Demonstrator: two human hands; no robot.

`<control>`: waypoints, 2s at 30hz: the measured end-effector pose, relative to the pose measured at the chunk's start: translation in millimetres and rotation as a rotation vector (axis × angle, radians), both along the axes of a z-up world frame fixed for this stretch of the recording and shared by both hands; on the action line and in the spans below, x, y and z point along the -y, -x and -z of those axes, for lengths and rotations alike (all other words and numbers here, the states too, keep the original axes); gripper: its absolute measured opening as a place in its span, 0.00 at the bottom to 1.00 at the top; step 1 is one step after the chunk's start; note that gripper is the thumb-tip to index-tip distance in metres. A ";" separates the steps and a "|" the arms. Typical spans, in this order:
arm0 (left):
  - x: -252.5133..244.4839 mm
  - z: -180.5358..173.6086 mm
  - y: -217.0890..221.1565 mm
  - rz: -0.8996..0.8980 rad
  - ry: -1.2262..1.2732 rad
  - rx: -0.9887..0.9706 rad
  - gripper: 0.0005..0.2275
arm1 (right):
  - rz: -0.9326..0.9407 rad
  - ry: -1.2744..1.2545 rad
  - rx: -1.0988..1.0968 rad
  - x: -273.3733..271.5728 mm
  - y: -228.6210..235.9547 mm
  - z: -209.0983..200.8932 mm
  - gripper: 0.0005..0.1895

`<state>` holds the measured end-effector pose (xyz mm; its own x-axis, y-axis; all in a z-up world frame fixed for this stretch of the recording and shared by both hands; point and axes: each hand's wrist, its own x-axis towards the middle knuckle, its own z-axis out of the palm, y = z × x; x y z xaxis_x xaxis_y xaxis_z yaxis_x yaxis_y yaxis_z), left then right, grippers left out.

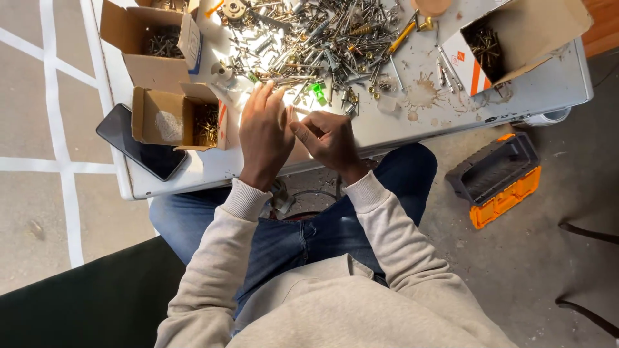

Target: Sorting various screws, nails, and small hardware into different cardboard boxes on a table.

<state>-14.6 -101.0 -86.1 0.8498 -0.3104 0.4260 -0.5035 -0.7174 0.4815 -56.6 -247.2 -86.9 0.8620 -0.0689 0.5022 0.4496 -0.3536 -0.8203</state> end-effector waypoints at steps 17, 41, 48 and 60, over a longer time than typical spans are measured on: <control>75.9 3.3 -90.5 0.412 -0.138 -0.049 0.10 | -0.002 -0.178 -0.063 10.5 13.7 -10.2 0.15; -199.2 -16.3 54.2 -0.742 0.324 0.264 0.16 | 0.048 -0.121 -0.110 -0.7 10.1 19.8 0.13; -202.7 22.9 -22.0 -0.739 0.081 -0.141 0.42 | 0.117 -0.122 -0.144 -2.7 14.1 9.2 0.13; -198.1 21.9 -21.0 -0.622 0.054 -0.041 0.36 | 0.025 -0.089 -0.100 -3.3 13.6 -0.2 0.16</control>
